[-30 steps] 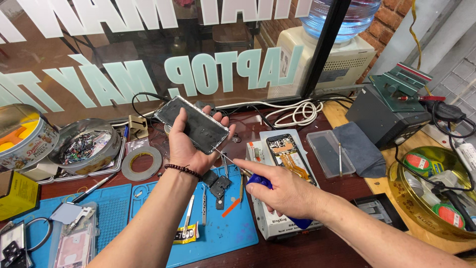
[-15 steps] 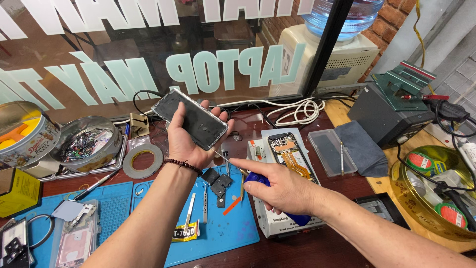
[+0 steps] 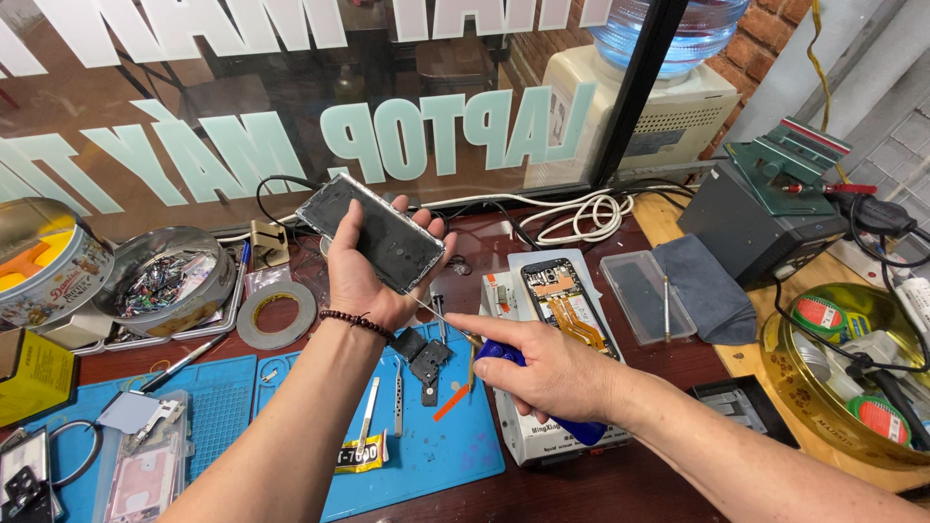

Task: The person uses a blue electric screwdriver to remove screws from a small black component and then from a smartphone back cover. They place the screws into a clear plastic case and set the screwdriver down. The person then picks up a blue tape dispenser and cuts a piece of tape, applying it to the back of the smartphone.

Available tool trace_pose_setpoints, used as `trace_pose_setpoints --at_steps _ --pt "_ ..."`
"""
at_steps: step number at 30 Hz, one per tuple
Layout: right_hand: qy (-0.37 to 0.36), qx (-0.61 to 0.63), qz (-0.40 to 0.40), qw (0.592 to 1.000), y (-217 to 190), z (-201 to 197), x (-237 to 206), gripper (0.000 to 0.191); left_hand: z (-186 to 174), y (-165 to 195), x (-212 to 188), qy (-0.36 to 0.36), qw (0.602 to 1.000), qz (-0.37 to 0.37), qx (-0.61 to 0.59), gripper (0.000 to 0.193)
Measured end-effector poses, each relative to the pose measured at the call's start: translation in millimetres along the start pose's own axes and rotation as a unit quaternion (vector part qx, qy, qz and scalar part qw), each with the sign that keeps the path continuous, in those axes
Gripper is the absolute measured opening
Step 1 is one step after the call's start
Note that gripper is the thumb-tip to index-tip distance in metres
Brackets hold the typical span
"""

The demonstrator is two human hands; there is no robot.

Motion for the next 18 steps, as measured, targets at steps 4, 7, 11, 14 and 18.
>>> trace_pose_setpoints --at_steps 4,7,11,14,18 --pt "0.005 -0.002 0.009 1.000 0.5 -3.4 0.4 0.066 0.0 -0.2 0.8 -0.012 1.000 0.002 0.009 0.054" --pt "0.022 -0.020 0.018 0.999 0.6 -8.3 0.7 0.066 -2.4 0.9 1.6 -0.009 1.000 0.004 0.017 0.054" --pt "0.030 -0.022 0.008 0.999 -1.5 -9.6 1.0 0.065 -2.3 1.6 2.4 -0.012 1.000 0.009 0.026 0.054" --pt "0.041 -0.033 0.020 0.998 1.9 -11.3 1.9 0.066 -4.5 1.7 1.8 0.002 0.999 0.009 0.032 0.054" --pt "0.038 -0.048 -0.011 0.998 -2.1 -9.9 3.4 0.066 -5.1 1.9 1.0 0.008 0.999 0.011 0.034 0.054"
Point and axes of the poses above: each hand's wrist, its own x-axis towards the middle knuckle, its own z-axis out of the palm, y = z × x, the point moved 9 cm from there along x, towards the middle knuckle, and after that the axes turned 8 degrees about z, right-handed, at the moved point
